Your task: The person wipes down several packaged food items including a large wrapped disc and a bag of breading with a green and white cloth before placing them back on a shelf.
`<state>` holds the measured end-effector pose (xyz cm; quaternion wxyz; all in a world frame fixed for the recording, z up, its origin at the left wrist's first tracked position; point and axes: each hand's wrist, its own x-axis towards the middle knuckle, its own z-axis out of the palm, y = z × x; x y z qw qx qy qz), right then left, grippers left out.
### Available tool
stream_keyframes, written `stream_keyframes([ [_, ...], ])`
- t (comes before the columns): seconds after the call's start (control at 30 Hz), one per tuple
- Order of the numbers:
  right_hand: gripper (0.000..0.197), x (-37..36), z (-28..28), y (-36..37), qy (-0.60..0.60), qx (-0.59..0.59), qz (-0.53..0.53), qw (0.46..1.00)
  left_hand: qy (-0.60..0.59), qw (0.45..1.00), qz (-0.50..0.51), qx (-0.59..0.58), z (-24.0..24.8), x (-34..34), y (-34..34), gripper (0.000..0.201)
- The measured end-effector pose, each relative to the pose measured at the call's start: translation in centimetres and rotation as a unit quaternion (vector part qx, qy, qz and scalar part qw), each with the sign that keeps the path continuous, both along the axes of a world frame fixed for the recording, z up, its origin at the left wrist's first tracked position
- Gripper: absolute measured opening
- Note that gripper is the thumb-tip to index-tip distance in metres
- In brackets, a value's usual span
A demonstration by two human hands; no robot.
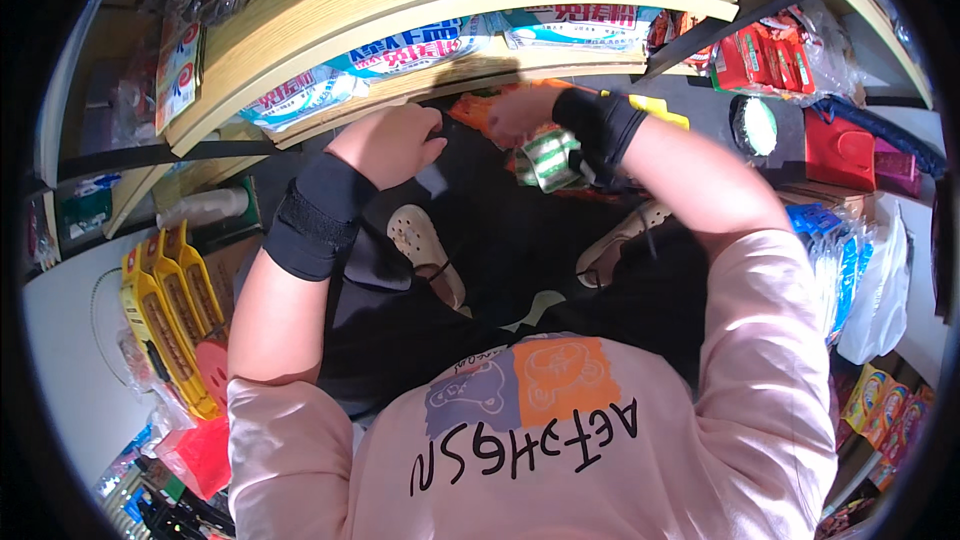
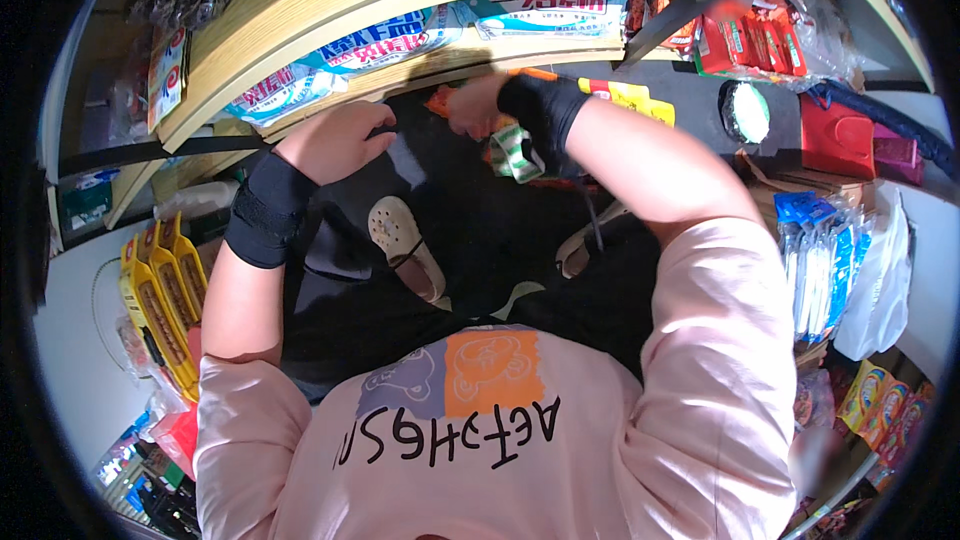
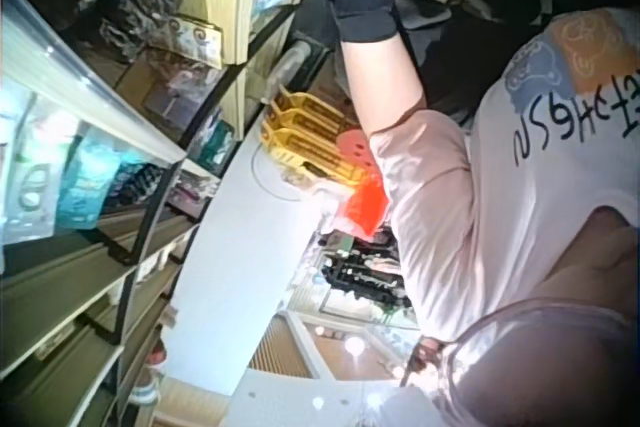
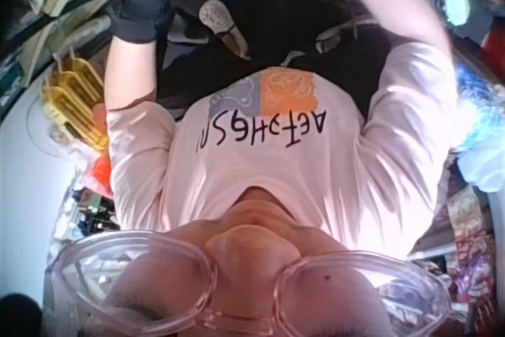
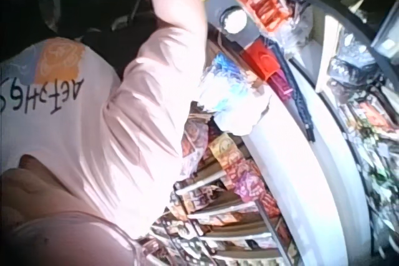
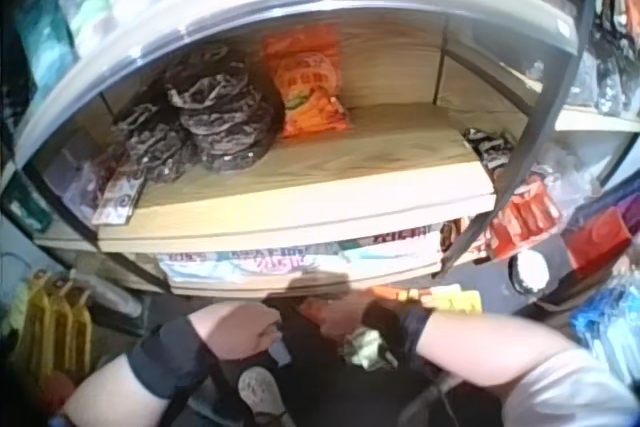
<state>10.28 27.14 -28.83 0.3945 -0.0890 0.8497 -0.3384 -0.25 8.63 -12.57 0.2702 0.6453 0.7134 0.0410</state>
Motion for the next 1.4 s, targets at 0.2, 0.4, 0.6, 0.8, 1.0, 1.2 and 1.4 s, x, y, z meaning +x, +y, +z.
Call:
stream_keyframes([
  [0.2, 0.038, 4.0, -16.5, -4.5, -0.163, -0.187, -0.54, 0.805, 0.01, 1.0, -0.005, -0.004, 1.7, 0.6, 0.4, 0.024],
  [0.4, 0.041, 1.6, -20.6, -10.1, -0.243, -0.331, -0.82, 0.398, 0.036, 0.999, 0.016, 0.015, 3.6, 0.4, -1.7, 0.029],
  [0.6, 0.019, 3.3, -21.6, -8.5, -0.084, -0.443, -0.787, 0.422, 0.025, 1.0, 0.006, 0.01, 3.4, 0.2, -1.3, 0.029],
  [0.8, 0.014, 5.8, -10.6, -7.3, -0.068, -0.318, -0.716, 0.618, 0.088, 0.993, 0.031, 0.066, 3.3, 0.6, -1.9, 0.026],
  [1.0, 0.012, 7.5, 3.4, -3.1, -0.049, -0.337, -0.658, 0.671, 0.071, 0.974, 0.06, 0.209, 1.3, 1.1, 0.1, 0.028],
  [1.2, 0.024, 10.6, 18.7, -3.8, 0.177, -0.149, -0.522, 0.821, -0.284, 0.882, 0.3, 0.226, -0.3, 3.1, 1.6, 0.057],
  [1.4, 0.021, 10.7, 22.9, -7.2, 0.432, -0.053, -0.396, 0.808, -0.721, 0.521, 0.455, -0.037, -1.8, 5.1, 1.3, 0.093],
])
